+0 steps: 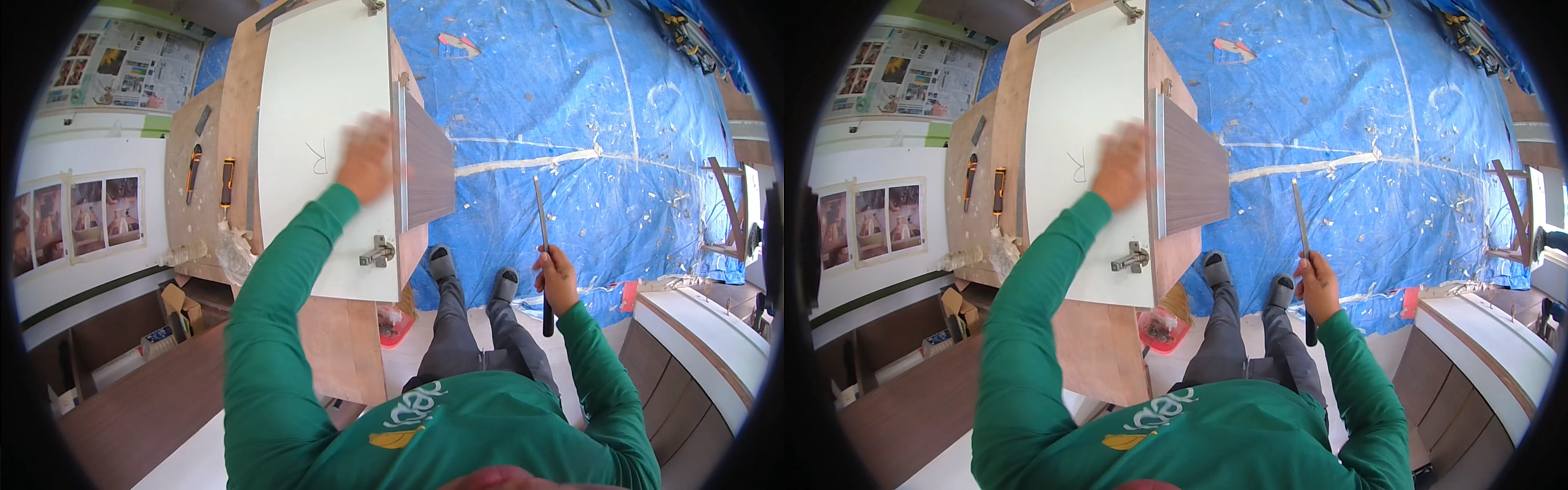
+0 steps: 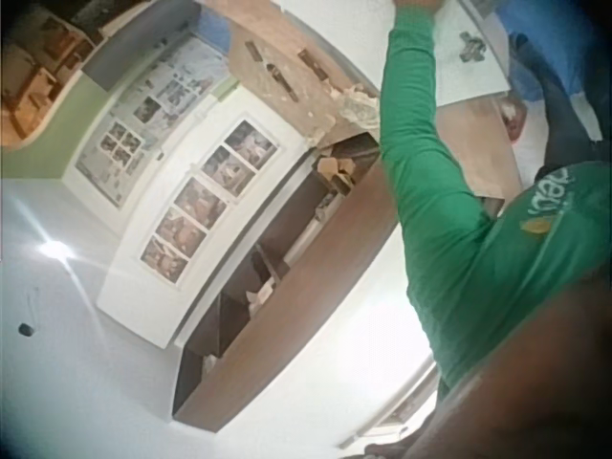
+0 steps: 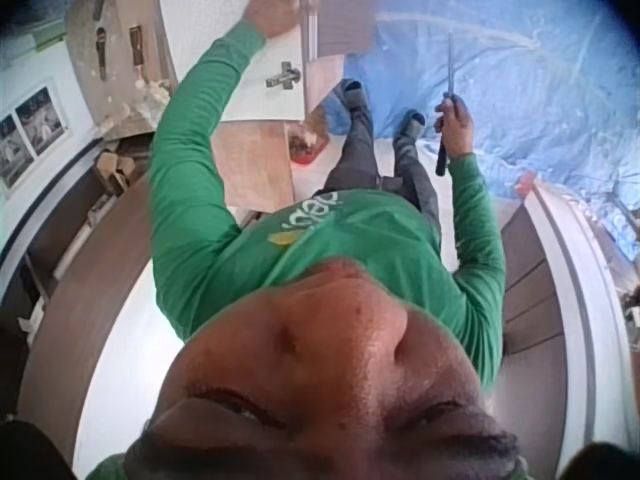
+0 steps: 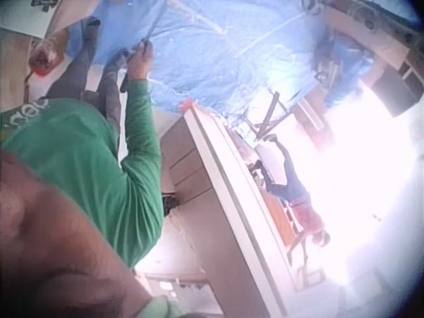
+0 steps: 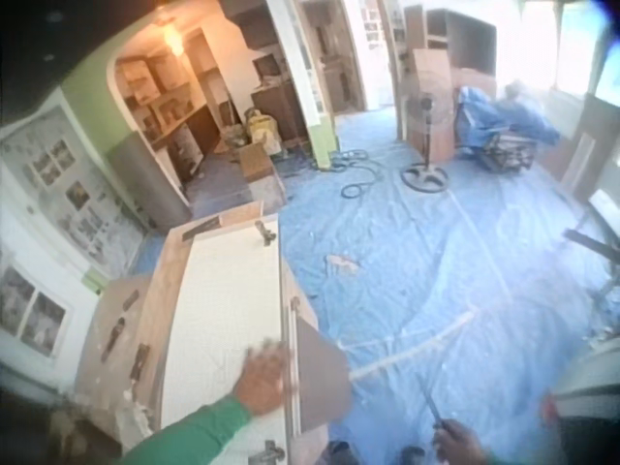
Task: The person uses a screwdriver to tighten screws on a metal hinge attached to a white cabinet door. They repeatedly adjust the hinge and check its alignment while working on the cabinet.
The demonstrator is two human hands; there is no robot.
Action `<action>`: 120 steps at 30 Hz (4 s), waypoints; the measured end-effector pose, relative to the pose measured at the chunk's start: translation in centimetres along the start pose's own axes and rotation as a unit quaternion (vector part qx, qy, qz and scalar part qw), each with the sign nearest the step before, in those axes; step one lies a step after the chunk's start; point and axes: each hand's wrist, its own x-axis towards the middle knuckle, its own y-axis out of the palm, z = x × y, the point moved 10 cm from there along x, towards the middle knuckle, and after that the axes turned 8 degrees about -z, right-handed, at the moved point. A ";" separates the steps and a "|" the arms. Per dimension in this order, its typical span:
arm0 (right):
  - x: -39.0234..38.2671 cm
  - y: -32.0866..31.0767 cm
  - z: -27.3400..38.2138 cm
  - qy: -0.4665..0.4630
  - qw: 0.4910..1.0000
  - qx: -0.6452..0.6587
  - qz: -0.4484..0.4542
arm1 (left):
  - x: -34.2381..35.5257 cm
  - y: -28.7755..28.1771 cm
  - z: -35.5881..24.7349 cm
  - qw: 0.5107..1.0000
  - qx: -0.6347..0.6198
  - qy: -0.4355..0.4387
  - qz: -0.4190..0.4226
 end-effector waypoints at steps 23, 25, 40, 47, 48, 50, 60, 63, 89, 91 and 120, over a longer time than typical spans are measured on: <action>-1.0 16.7 13.0 -0.030 0.976 0.012 0.214 | -15.0 -3.5 15.7 0.922 -0.063 -0.367 -0.105; -1.8 17.9 13.5 -0.124 0.967 -0.117 0.187 | -16.1 -2.3 11.9 0.931 -0.026 -0.347 -0.110; -1.9 25.9 13.2 -0.474 0.786 -0.344 0.196 | -16.1 -2.6 10.3 0.930 0.013 -0.341 -0.137; -4.3 24.7 11.4 -0.499 0.770 -0.337 0.210 | -16.1 -2.1 10.3 0.929 0.041 -0.347 -0.120; -3.1 25.9 12.8 -0.488 0.788 -0.314 0.203 | -16.1 -2.0 10.4 0.929 0.039 -0.346 -0.124; -1.5 26.7 14.8 -0.466 0.821 -0.272 0.188 | -16.1 -2.0 10.1 0.930 0.037 -0.347 -0.117; -1.5 26.7 13.2 -0.456 0.819 -0.272 0.215 | -15.5 -2.0 10.3 0.931 0.031 -0.344 -0.115; -3.8 23.7 8.8 -0.457 0.782 -0.359 0.226 | -16.3 -2.1 10.5 0.928 0.037 -0.353 -0.111; -1.7 24.1 11.1 -0.499 0.750 -0.368 0.231 | -16.2 -2.0 10.4 0.928 0.065 -0.348 -0.117; -0.1 27.3 14.5 -0.467 0.790 -0.323 0.232 | -15.8 -1.8 10.5 0.929 0.069 -0.344 -0.120; 0.2 24.2 12.1 -0.463 0.797 -0.316 0.226 | -16.3 -1.5 10.6 0.934 0.071 -0.327 -0.127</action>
